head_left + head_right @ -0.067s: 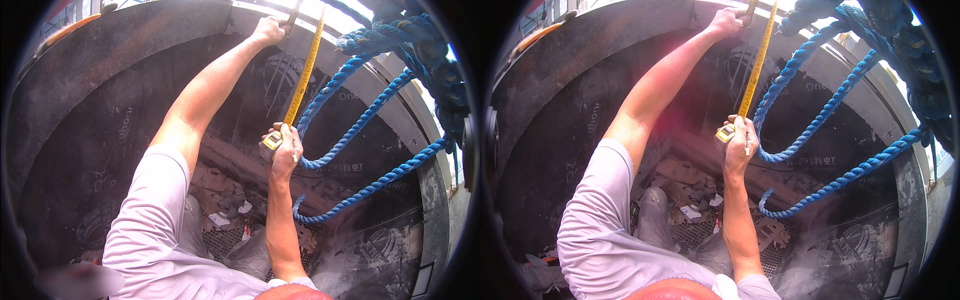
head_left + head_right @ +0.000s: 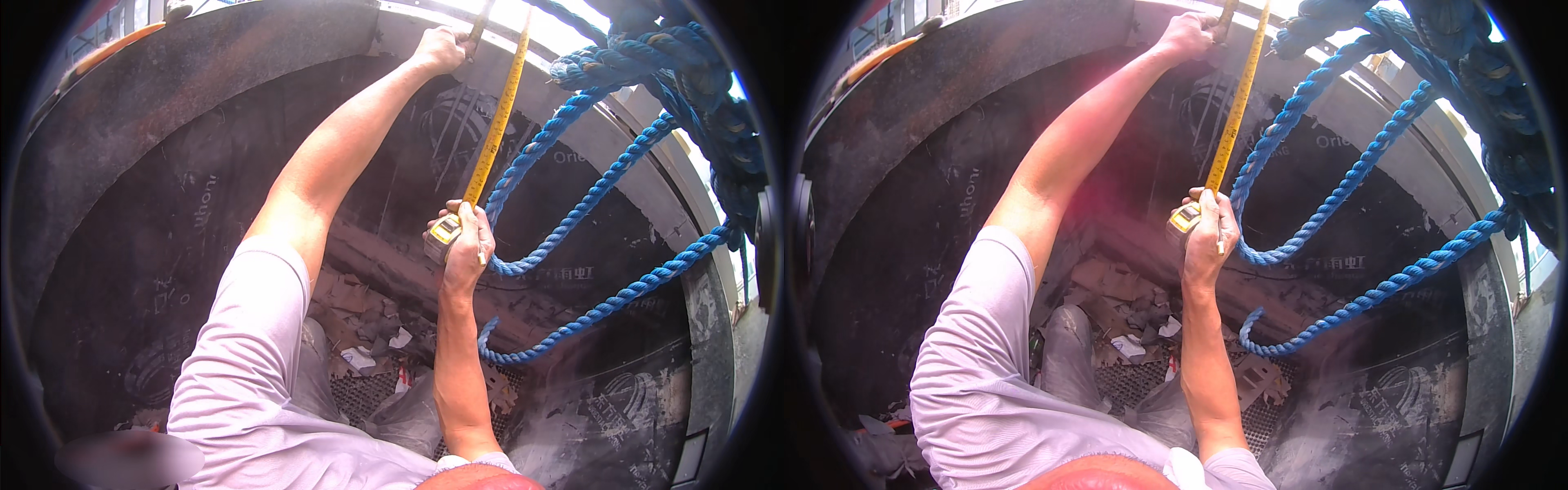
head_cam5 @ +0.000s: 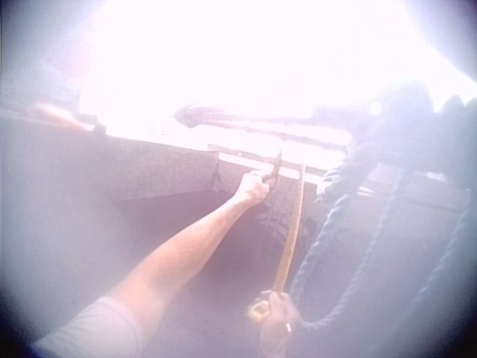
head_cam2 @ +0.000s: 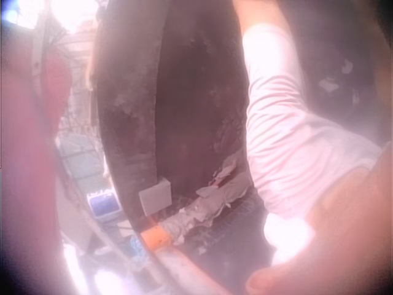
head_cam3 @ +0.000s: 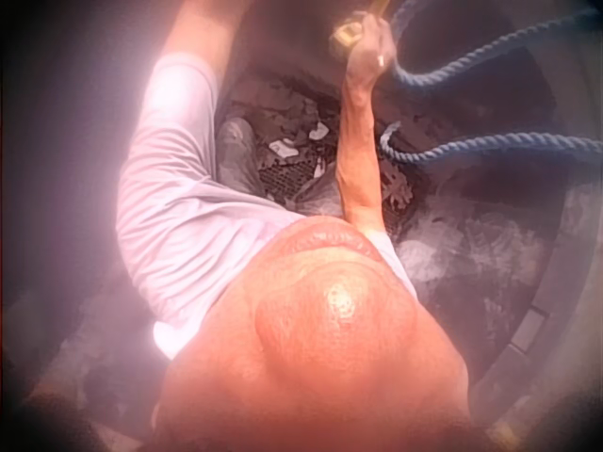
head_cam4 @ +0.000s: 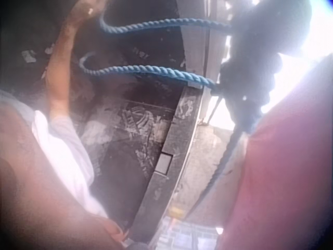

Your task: The person measures a curved stone slab and a circular opening using a tape measure and a set square, then marks the stone with a pencil. The person repeatedly repositions the tools to take multiple measurements and draw lines on the stone surface.

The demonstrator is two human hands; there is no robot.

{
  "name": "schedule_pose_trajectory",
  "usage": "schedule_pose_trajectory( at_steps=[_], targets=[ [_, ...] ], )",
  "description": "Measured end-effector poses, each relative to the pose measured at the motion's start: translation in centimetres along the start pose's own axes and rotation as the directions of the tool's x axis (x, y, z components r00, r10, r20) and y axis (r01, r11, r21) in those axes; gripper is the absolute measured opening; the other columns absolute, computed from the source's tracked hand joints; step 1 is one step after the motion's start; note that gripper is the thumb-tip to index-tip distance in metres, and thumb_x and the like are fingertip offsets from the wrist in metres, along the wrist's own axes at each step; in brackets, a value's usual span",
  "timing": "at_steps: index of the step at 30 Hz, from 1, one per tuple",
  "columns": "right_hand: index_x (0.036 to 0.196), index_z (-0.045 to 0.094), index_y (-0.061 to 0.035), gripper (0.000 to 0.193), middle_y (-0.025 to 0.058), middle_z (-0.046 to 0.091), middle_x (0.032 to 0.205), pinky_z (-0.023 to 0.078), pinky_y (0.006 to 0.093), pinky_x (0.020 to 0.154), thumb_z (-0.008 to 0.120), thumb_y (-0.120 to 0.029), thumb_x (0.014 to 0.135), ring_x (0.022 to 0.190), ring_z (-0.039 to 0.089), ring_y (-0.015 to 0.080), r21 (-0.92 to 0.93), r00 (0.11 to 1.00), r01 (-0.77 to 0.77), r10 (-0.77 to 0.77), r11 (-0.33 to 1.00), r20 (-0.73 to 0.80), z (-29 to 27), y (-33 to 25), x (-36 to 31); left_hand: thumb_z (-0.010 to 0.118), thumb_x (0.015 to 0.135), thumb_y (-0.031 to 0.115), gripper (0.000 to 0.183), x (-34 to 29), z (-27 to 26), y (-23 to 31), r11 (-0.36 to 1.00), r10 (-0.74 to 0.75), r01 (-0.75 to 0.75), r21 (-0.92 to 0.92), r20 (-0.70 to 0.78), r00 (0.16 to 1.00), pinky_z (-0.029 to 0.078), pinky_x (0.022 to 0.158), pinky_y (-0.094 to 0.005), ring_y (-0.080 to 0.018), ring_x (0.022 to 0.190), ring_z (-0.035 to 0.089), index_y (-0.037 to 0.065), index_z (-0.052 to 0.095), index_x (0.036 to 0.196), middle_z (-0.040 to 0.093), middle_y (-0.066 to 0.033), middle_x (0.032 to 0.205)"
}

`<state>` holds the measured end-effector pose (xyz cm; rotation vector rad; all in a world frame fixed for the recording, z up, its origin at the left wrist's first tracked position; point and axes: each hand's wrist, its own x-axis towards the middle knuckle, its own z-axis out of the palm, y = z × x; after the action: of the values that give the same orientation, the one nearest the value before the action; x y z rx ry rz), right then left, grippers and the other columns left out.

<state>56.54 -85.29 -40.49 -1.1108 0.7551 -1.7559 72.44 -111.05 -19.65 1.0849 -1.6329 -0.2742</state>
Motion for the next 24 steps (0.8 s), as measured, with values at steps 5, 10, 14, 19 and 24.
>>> schedule_pose_trajectory(
  at_steps=[5,10,14,19,24],
  targets=[
    [0.112,0.072,-0.0009,0.024,0.0085,0.072,0.091,0.066,0.0336,0.063,0.060,-0.021,0.114,0.072,0.076,0.0172,0.005,1.000,0.000,0.000,1.000,0.002,0.34,-0.14,0.32,0.074,0.105,0.037,0.041,0.06,-0.46,0.49,1.000,-0.004,0.004,0.002,-0.019,1.000,0.059,0.107,-0.0411,-0.0296,0.116,0.079,0.012,0.080,0.137,0.084,-0.0158,0.119],
    [0.111,0.072,-0.0010,0.024,0.0083,0.072,0.091,0.066,0.0332,0.063,0.060,-0.021,0.114,0.072,0.076,0.0173,-0.001,1.000,-0.002,0.002,1.000,-0.005,0.38,-0.15,0.44,0.073,0.106,0.037,0.040,0.02,-0.43,0.39,0.999,0.034,-0.033,0.025,-0.021,0.999,0.058,0.108,-0.0417,-0.0312,0.119,0.078,0.011,0.079,0.137,0.083,-0.0163,0.121],
    [0.111,0.072,-0.0016,0.023,0.0079,0.072,0.091,0.066,0.0331,0.063,0.060,-0.021,0.114,0.072,0.076,0.0173,-0.012,1.000,0.004,-0.004,1.000,-0.004,0.31,-0.13,0.44,0.072,0.107,0.037,0.040,0.05,-0.29,0.09,0.999,0.037,-0.037,0.015,-0.036,0.999,0.058,0.108,-0.0423,-0.0320,0.120,0.077,0.011,0.079,0.137,0.083,-0.0167,0.121],
    [0.110,0.073,-0.0019,0.023,0.0076,0.072,0.090,0.066,0.0328,0.063,0.060,-0.021,0.114,0.072,0.076,0.0169,0.010,1.000,0.003,-0.003,1.000,0.000,0.40,-0.14,0.39,0.072,0.107,0.038,0.041,0.33,-0.13,-0.23,0.999,0.053,-0.053,0.014,-0.035,0.998,0.058,0.109,-0.0425,-0.0318,0.120,0.077,0.012,0.079,0.138,0.083,-0.0161,0.121],
    [0.111,0.072,-0.0017,0.023,0.0076,0.072,0.090,0.066,0.0325,0.063,0.060,-0.021,0.114,0.071,0.075,0.0163,0.007,1.000,0.006,-0.006,1.000,-0.003,0.41,-0.08,0.38,0.070,0.110,0.034,0.033,0.50,-0.02,-0.35,0.990,0.125,-0.121,0.068,-0.064,0.990,0.062,0.084,-0.0376,-0.0167,0.083,0.077,0.012,0.081,0.132,0.084,-0.0077,0.094]
  ],
)
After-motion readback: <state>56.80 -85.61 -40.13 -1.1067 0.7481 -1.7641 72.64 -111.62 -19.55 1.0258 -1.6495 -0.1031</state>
